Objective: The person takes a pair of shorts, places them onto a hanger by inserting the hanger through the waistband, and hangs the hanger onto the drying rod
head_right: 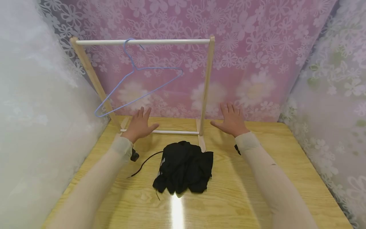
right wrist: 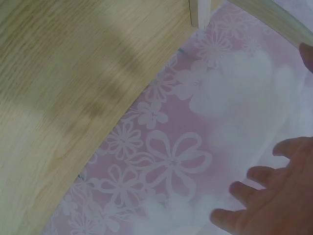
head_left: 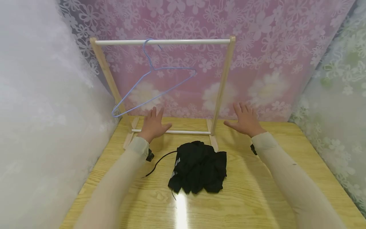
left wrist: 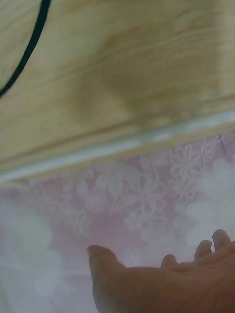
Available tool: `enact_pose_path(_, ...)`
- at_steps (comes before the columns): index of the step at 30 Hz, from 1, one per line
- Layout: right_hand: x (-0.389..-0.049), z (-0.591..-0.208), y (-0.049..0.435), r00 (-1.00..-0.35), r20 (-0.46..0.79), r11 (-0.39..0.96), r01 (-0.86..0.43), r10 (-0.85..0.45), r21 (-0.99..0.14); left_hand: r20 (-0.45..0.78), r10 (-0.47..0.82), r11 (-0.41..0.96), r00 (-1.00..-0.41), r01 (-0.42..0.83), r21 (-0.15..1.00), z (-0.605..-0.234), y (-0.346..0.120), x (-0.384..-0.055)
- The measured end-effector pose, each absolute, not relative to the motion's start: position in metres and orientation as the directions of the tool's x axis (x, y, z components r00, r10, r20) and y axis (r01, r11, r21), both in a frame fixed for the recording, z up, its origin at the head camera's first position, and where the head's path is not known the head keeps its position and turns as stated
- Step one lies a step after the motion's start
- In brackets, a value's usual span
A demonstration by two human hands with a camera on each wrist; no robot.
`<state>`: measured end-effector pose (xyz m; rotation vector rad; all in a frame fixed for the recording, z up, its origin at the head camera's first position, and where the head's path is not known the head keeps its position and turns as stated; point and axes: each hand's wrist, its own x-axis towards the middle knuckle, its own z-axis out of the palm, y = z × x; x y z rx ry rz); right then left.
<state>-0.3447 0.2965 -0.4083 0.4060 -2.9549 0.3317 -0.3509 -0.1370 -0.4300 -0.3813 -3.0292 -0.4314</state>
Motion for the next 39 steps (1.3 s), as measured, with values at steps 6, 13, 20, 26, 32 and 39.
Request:
enact_pose_path(6,-0.342,-0.416,0.306,-0.962,-0.104,0.953,-0.229,-0.253,-0.199,-0.114,0.250,0.945,-0.962,0.217,0.243,-0.448,-0.141,-0.346)
enact_pose_path(13,-0.333,-0.446,0.320,-0.847,-0.522,0.994,-0.078,-0.104,-0.071,-0.326,0.176,0.970,-0.929,0.107,0.217,-0.461,-0.146,-0.333)
enact_pose_path(20,-0.327,-0.460,0.325,-0.829,-0.556,0.997,-0.028,-0.063,-0.071,-0.317,0.144,0.975,-0.937,0.081,0.205,-0.465,-0.145,-0.322)
enact_pose_path(26,-0.327,-0.452,0.316,-0.838,-0.542,0.995,-0.012,-0.065,-0.102,-0.330,0.142,0.979,-0.933,0.082,0.188,-0.453,-0.149,-0.323)
enact_pose_path(32,-0.324,-0.456,0.313,-0.834,-0.548,0.994,-0.005,-0.065,-0.111,-0.365,0.124,0.979,-0.923,0.055,0.195,-0.453,-0.148,-0.323)
enact_pose_path(39,-0.330,-0.461,0.322,-0.830,-0.555,0.994,0.017,-0.045,-0.106,-0.309,0.134,0.979,-0.941,0.078,0.188,-0.463,-0.144,-0.333)
